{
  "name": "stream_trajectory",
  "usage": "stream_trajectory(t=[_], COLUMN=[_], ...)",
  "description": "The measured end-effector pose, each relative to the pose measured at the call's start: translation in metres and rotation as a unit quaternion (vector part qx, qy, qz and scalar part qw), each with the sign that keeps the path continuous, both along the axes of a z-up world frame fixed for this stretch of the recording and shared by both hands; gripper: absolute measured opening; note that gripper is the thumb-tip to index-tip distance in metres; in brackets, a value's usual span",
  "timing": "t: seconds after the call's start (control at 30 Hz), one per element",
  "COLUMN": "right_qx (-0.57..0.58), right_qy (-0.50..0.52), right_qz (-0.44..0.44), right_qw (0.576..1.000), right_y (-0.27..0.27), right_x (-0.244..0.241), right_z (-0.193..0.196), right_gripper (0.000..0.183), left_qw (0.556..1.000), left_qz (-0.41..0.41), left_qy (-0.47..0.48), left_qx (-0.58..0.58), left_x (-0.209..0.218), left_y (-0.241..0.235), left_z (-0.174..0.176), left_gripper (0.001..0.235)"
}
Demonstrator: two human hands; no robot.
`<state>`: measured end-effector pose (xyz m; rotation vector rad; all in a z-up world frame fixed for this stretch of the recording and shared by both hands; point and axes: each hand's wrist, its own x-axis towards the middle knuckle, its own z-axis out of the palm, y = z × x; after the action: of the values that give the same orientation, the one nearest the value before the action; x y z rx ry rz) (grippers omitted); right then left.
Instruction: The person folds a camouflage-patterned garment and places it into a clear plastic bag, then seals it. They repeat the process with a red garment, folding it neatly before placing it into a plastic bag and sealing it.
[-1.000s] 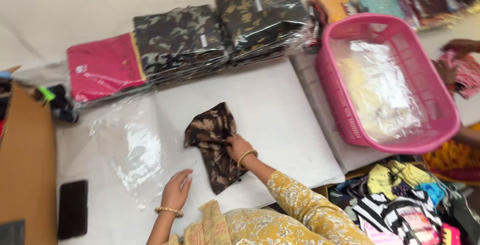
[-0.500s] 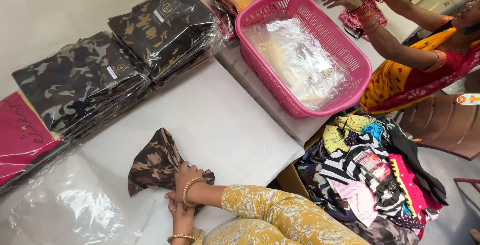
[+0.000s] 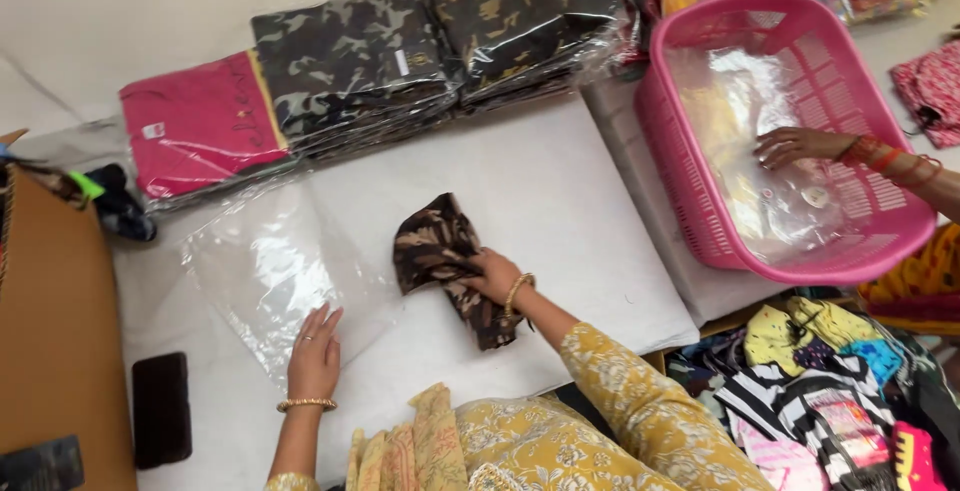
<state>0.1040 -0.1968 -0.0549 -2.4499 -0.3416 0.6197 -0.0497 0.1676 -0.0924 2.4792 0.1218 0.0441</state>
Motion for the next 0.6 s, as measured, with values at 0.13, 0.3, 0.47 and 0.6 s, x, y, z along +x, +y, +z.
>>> stream_trajectory(t=[0.13, 0.3, 0.47, 0.6], right_qx=[0.032, 0.101, 0.102, 0.062], right_qy=[0.007, -0.04, -0.18, -0.173], right_qz=[-0.012, -0.087, -0.084, -0.015], right_qw=[0.999, 0.99, 0.975, 0.983], right_y=[-0.044, -0.062, -0.068, -0.079], right_x=[0.006, 0.007, -0.007, -0.019], right_z=[0.027, 0.106, 0.141, 0.114], right_gripper=[0.043, 0.046, 0.035, 0.036], left_qw=[0.919, 0.92, 0.949, 0.972], left_qz=[-0.028, -0.159, -0.166, -0.083], left_qy=[0.312, 0.295, 0.185, 0.02], left_qx=[0.239, 0.205, 0.196, 0.217], left_x=[0.013, 0.041, 0.049, 0.041], left_y=[-0.006, -0.099, -0.125, -0.094], left_z=[0.041, 0.017, -0.004, -0.04], left_gripper=[0.071, 0.077, 0.066, 0.053])
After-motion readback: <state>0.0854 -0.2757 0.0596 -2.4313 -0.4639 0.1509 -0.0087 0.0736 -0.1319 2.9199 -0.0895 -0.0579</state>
